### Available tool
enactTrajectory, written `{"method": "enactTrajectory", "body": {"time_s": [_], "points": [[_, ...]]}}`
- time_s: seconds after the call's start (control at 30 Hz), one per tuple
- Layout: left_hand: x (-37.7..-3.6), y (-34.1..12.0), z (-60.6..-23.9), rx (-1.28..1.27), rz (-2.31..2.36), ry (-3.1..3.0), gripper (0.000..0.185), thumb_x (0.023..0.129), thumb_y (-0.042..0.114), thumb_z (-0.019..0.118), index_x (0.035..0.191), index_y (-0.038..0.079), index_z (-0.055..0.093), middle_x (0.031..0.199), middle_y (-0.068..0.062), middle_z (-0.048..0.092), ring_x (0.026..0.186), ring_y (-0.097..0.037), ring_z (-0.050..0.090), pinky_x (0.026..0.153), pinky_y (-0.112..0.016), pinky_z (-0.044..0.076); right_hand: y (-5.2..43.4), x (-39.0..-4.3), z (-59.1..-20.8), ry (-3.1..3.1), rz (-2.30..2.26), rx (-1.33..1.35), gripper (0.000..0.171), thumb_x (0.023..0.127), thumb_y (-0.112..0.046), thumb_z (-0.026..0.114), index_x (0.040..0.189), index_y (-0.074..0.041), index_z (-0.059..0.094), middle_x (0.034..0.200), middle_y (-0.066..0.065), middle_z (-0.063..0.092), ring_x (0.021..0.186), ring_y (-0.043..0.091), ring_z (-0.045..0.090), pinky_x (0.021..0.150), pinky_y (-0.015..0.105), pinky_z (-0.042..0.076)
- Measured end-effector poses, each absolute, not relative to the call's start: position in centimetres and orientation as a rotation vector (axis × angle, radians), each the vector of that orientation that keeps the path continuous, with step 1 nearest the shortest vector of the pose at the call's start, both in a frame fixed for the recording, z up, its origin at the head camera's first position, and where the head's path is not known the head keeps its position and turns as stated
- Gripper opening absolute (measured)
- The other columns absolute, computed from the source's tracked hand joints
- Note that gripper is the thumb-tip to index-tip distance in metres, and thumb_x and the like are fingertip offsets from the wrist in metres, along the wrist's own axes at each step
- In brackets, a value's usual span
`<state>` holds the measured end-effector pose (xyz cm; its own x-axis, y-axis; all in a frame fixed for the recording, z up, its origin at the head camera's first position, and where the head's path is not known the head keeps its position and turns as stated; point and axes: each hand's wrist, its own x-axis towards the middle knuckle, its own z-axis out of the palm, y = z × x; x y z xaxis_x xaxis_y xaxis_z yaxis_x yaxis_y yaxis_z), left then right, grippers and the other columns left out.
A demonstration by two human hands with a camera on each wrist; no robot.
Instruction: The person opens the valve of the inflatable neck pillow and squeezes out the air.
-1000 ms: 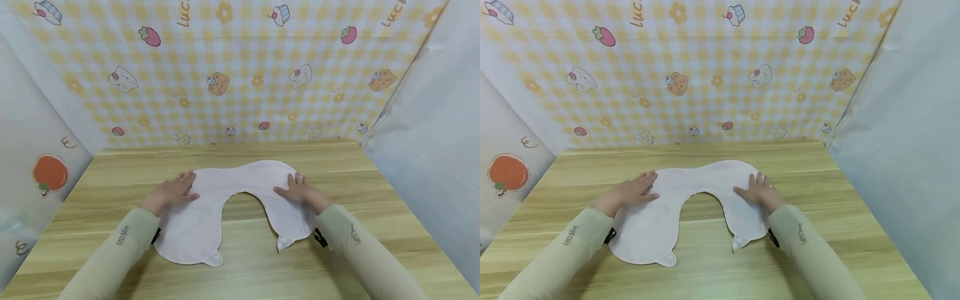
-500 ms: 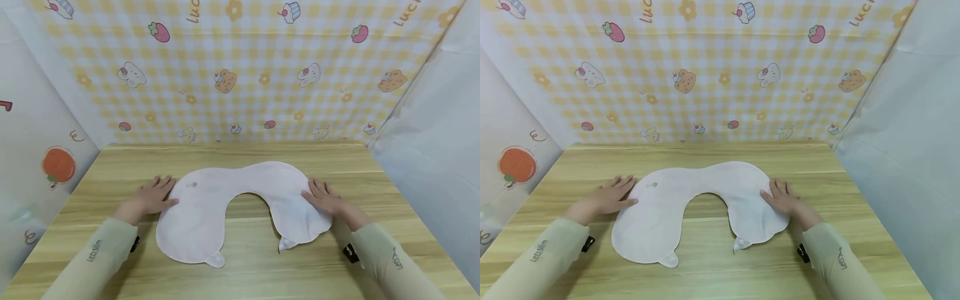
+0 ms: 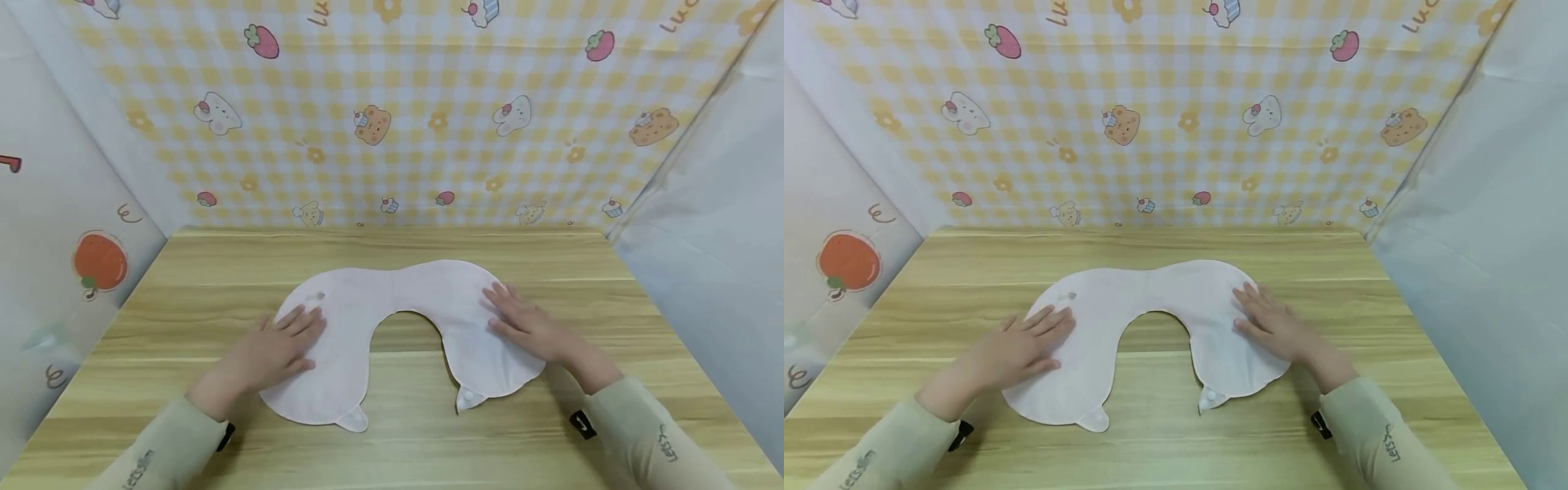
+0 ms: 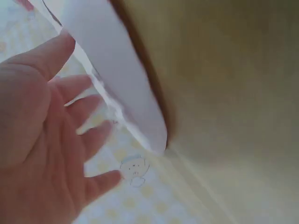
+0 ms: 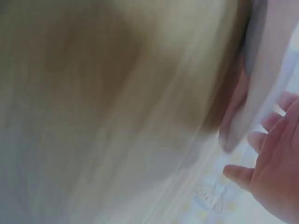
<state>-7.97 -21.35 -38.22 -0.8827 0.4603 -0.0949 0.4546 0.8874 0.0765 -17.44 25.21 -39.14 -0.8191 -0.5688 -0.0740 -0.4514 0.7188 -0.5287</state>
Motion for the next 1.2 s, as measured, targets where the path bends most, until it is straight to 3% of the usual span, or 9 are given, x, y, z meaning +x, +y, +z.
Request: {"method": "enactTrajectory", "body": {"time_s": [0.17, 0.47, 0.57, 0.7, 0.77, 0.87, 0.97, 1.03, 1.2], "points": [[-6.7, -21.9, -38.9, 0.561, 0.217, 2.887, 0.069, 0.099, 0.047, 0.054, 0.154, 0.011, 0.036, 0.162, -0.012, 0.032, 0.147, -0.044, 0.03, 0.103, -0.076, 0.032, 25.3, -16.7, -39.7, 2.667, -0.732, -0.833, 0.06, 0.105, -0.037, 0.046, 0.155, -0.006, 0.034, 0.162, 0.025, 0.023, 0.149, 0.054, 0.011, 0.116, 0.07, 0.015], [-4.8, -25.3, -38.1, 0.318, 0.163, 2.858, 0.076, 0.093, 0.05, 0.061, 0.153, 0.009, 0.038, 0.159, -0.014, 0.037, 0.143, -0.047, 0.033, 0.097, -0.08, 0.031, 27.7, -15.4, -39.0, 2.678, -0.459, -0.621, 0.072, 0.103, -0.052, 0.041, 0.158, -0.008, 0.025, 0.164, 0.021, 0.018, 0.148, 0.056, 0.009, 0.104, 0.083, 0.012], [-4.8, -26.3, -37.4, 0.239, 0.079, 2.854, 0.071, 0.093, 0.048, 0.062, 0.148, 0.006, 0.046, 0.153, -0.019, 0.044, 0.14, -0.05, 0.036, 0.097, -0.081, 0.03, 28.2, -15.0, -38.3, 2.706, -0.443, -0.607, 0.075, 0.101, -0.054, 0.046, 0.156, -0.007, 0.028, 0.163, 0.024, 0.021, 0.148, 0.055, 0.008, 0.102, 0.084, 0.012], [-4.8, -26.7, -36.9, 0.222, 0.024, 2.886, 0.067, 0.093, 0.046, 0.062, 0.144, 0.003, 0.051, 0.149, -0.022, 0.048, 0.138, -0.052, 0.038, 0.098, -0.078, 0.033, 28.2, -14.6, -37.6, 2.721, -0.657, -0.752, 0.068, 0.098, -0.042, 0.059, 0.153, -0.008, 0.037, 0.161, 0.026, 0.026, 0.147, 0.056, 0.01, 0.103, 0.082, 0.016], [-4.9, -26.4, -36.8, 0.297, 0.059, 2.923, 0.068, 0.093, 0.045, 0.063, 0.144, 0.003, 0.05, 0.15, -0.02, 0.048, 0.138, -0.051, 0.039, 0.096, -0.077, 0.037, 27.9, -14.6, -37.5, 2.737, -0.755, -0.896, 0.065, 0.096, -0.034, 0.065, 0.151, -0.009, 0.043, 0.159, 0.024, 0.032, 0.146, 0.054, 0.02, 0.108, 0.073, 0.023], [-5.1, -25.8, -37.0, 0.428, 0.157, 2.956, 0.069, 0.092, 0.045, 0.065, 0.147, 0.007, 0.047, 0.153, -0.017, 0.045, 0.139, -0.048, 0.04, 0.097, -0.075, 0.038, 27.1, -14.6, -37.6, 2.793, -0.78, -1.073, 0.061, 0.092, -0.03, 0.071, 0.146, -0.012, 0.049, 0.155, 0.019, 0.041, 0.141, 0.047, 0.036, 0.119, 0.038, 0.03], [-5.3, -25.2, -37.4, 0.5, 0.221, 2.948, 0.075, 0.09, 0.047, 0.067, 0.15, 0.01, 0.044, 0.156, -0.016, 0.042, 0.141, -0.046, 0.038, 0.099, -0.075, 0.037, 26.3, -14.8, -37.8, 2.835, -0.75, -1.182, 0.059, 0.09, -0.029, 0.074, 0.143, -0.014, 0.054, 0.15, 0.015, 0.05, 0.136, 0.041, 0.046, 0.112, 0.007, 0.02], [-5.4, -24.9, -37.6, 0.5, 0.228, 2.915, 0.079, 0.088, 0.05, 0.067, 0.152, 0.011, 0.041, 0.157, -0.016, 0.039, 0.143, -0.046, 0.037, 0.1, -0.076, 0.035, 26.0, -14.8, -37.9, 2.837, -0.721, -1.237, 0.058, 0.088, -0.029, 0.076, 0.14, -0.015, 0.057, 0.147, 0.014, 0.053, 0.134, 0.039, 0.049, 0.111, 0.005, 0.019], [-5.4, -24.4, -38.0, 0.439, 0.27, 2.81, 0.089, 0.085, 0.054, 0.069, 0.154, 0.009, 0.035, 0.161, -0.017, 0.031, 0.144, -0.047, 0.033, 0.098, -0.078, 0.033, 25.5, -14.7, -38.3, 2.795, -0.681, -1.354, 0.051, 0.083, -0.027, 0.08, 0.131, -0.02, 0.066, 0.142, 0.014, 0.059, 0.128, 0.035, 0.057, 0.1, 0.019, 0.046]]}}
